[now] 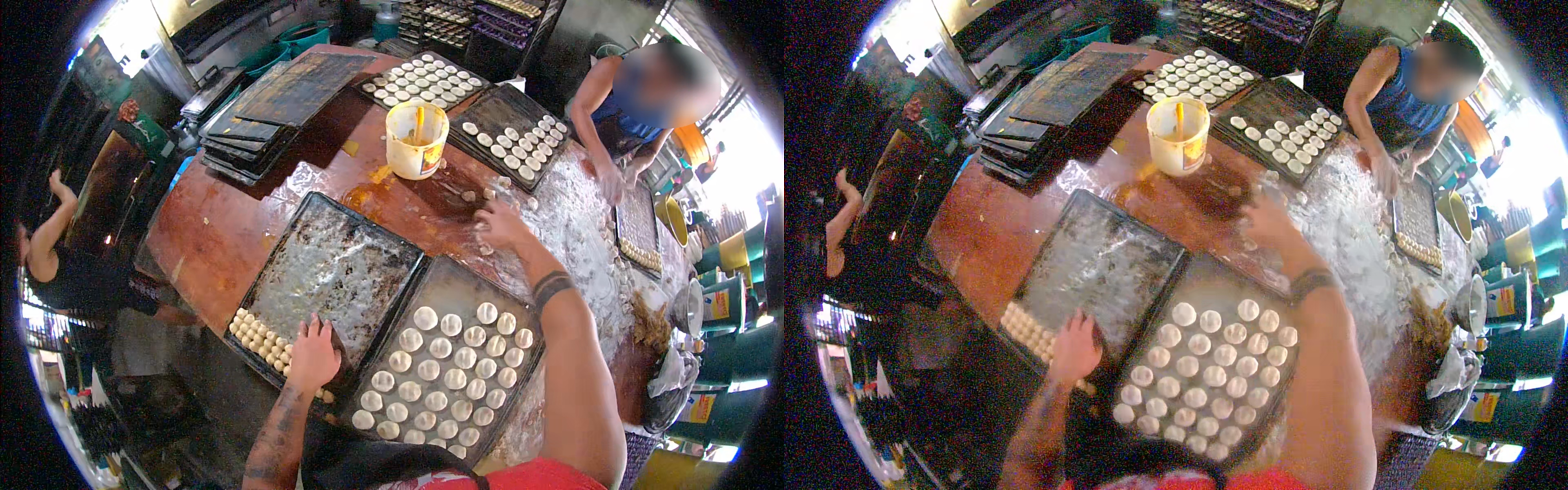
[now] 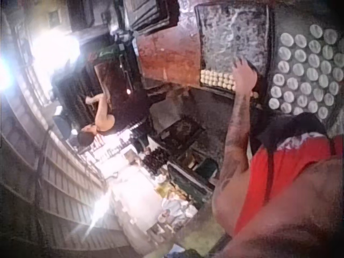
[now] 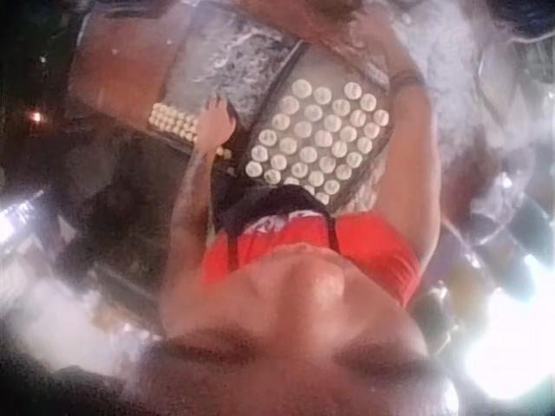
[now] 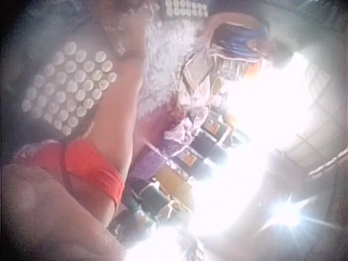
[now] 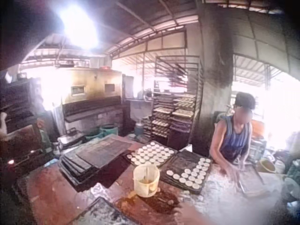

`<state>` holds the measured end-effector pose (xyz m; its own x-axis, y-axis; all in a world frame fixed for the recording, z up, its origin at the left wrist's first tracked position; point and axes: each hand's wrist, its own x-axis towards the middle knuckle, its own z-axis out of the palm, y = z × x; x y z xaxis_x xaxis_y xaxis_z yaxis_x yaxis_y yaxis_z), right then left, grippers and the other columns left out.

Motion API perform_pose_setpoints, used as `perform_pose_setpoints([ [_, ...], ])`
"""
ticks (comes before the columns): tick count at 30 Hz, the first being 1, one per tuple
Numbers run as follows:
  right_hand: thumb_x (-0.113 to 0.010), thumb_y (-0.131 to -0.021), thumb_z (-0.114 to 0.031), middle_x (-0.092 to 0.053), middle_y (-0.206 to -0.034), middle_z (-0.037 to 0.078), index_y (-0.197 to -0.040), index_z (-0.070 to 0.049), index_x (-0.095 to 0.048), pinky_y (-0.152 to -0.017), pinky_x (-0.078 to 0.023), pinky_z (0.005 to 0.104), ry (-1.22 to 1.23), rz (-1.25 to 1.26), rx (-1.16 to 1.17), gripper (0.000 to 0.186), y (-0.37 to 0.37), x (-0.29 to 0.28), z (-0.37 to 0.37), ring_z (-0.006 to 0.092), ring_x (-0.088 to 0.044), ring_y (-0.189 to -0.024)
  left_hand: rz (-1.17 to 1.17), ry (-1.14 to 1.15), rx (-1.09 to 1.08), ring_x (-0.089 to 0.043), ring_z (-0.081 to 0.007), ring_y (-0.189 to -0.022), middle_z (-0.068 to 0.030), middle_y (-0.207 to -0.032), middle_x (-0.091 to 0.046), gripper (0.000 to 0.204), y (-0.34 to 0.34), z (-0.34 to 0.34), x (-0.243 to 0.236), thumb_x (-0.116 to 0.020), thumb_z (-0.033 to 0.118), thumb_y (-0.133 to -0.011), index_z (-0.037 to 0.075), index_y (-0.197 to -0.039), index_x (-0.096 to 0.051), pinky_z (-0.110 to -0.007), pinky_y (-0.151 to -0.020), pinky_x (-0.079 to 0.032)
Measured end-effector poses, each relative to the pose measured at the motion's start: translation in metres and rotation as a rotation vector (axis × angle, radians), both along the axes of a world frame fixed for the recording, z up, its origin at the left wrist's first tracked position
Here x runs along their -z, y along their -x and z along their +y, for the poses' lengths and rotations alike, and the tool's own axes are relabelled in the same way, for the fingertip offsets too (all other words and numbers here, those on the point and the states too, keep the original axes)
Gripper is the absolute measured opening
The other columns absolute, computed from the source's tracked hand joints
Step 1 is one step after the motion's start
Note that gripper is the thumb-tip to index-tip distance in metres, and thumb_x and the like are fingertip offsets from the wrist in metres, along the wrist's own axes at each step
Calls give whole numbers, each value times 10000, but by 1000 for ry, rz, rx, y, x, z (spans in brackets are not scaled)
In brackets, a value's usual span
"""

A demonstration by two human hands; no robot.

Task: The person takes dough portions from a tray, shapes and fills them by hand, and places the filled dough balls onto baking sheets.

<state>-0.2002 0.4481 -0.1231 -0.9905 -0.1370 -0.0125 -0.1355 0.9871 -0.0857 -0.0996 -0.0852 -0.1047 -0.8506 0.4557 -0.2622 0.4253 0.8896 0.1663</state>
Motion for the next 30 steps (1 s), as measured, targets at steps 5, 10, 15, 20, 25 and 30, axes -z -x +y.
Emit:
perform_pose_setpoints([
  [5,-657,-844,-304,-585,-1280,190,-1252,-65,-667,-1056,-447,490,96,-66,361,474,-120,-3,46,399,-517,-1250,-26,5,-15,-461,-543,-1346,-289,-1535,-437,671,-3,-5,-2,-710,264,-873,-10,-1451,-508,-533,-1116,-446],
  [10,-644,-862,-190,-615,-1239,189,-1228,-46,-659,-1034,-457,487,152,62,656,393,-289,9,89,405,-548,-1201,-37,-22,39,-526,-526,-1287,-254,-1534,-456,596,11,-6,-15,-723,277,-876,30,-1394,-561,-545,-1056,-497],
  [15,-672,-882,-202,-593,-1231,227,-1301,-58,-607,-1018,-457,505,49,41,770,447,-442,32,60,426,-554,-1191,-322,-240,3,-642,-378,-1151,-176,-1266,-668,366,58,-51,-22,-749,273,-859,67,-1157,-703,-478,-948,-530],
  [20,-696,-877,-204,-592,-1238,221,-1312,-49,-607,-983,-475,501,-116,143,1033,470,-540,67,-27,420,-584,-1150,-268,-10,96,-703,-397,-871,-146,-872,-711,189,-3,-44,-43,-771,230,-824,64,-893,-713,-504,-768,-555],
  [25,-722,-888,-155,-643,-1172,225,-1246,16,-654,-891,-522,459,301,337,1085,402,-580,70,-86,362,-655,-1012,-12,57,108,-711,-380,-849,-164,-865,-709,167,-46,-59,-21,-756,227,-828,71,-875,-717,-491,-739,-561],
  [30,-721,-909,-93,-662,-990,94,-1105,30,-651,-852,-530,345,620,657,1260,241,-491,-22,-147,175,-635,-949,-98,-512,-40,-715,-323,-827,-146,-878,-732,236,-39,-38,-11,-754,223,-850,-6,-888,-712,-419,-762,-573],
])
